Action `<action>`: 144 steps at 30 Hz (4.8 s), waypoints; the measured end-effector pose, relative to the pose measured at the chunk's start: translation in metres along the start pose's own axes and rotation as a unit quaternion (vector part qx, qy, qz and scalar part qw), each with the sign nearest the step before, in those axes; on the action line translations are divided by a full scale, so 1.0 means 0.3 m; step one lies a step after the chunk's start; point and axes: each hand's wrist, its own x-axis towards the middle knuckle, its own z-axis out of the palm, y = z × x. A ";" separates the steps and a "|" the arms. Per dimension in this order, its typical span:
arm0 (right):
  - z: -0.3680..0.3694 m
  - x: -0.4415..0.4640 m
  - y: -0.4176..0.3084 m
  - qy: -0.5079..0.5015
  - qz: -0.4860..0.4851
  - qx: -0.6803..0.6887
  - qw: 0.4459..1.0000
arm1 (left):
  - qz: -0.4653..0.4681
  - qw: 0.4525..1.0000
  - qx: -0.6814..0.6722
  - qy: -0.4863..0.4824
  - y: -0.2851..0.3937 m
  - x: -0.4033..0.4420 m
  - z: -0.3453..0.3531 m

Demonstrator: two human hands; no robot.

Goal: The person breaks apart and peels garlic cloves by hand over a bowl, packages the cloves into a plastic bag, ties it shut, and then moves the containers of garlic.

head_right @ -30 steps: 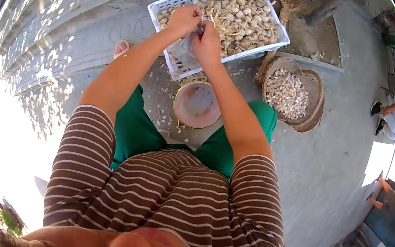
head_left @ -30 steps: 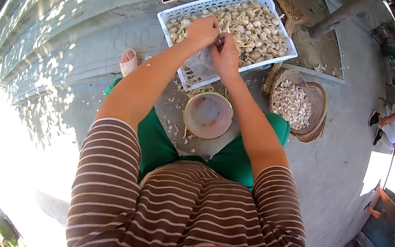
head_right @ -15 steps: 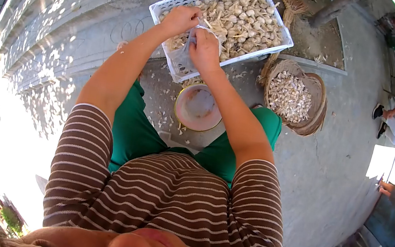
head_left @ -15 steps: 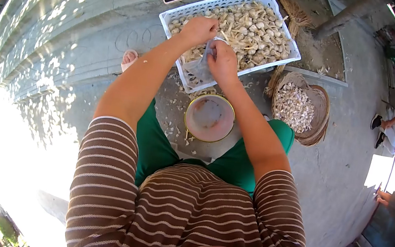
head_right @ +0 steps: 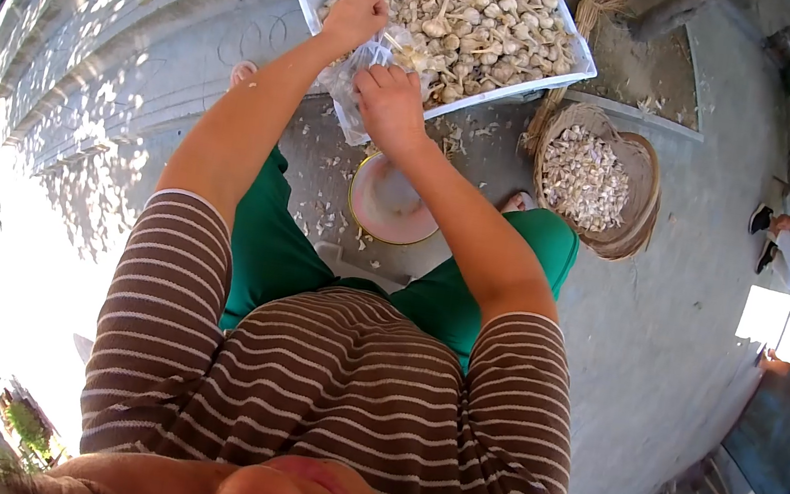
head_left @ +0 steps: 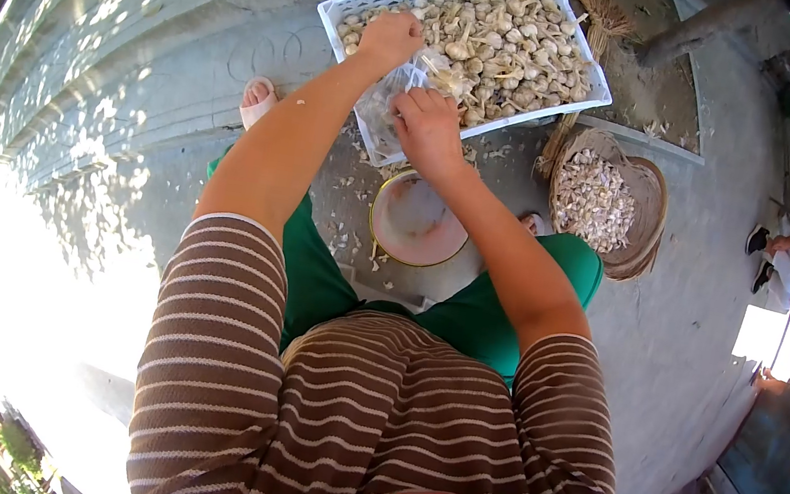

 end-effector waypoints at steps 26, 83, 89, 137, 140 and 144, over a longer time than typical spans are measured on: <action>-0.031 -0.022 0.057 0.087 0.414 0.479 0.769 | -0.205 0.811 -0.497 -0.229 0.203 -0.060 -0.146; -0.066 0.045 0.099 0.014 0.350 0.652 0.673 | -0.102 0.887 -0.413 -0.178 0.209 -0.163 -0.167; -0.045 0.047 0.102 0.070 0.337 0.609 0.714 | -0.142 0.873 -0.425 -0.190 0.196 -0.152 -0.169; -0.084 -0.047 0.034 -0.119 -0.008 -0.118 0.986 | -0.502 0.566 -0.641 -0.133 0.090 -0.051 -0.087; -0.062 -0.054 0.026 -0.125 -0.012 -0.103 0.987 | -0.481 0.591 -0.637 -0.119 0.134 -0.062 -0.098; -0.065 -0.048 0.028 -0.106 -0.028 -0.018 0.994 | -0.453 0.639 -0.605 -0.140 0.124 -0.067 -0.075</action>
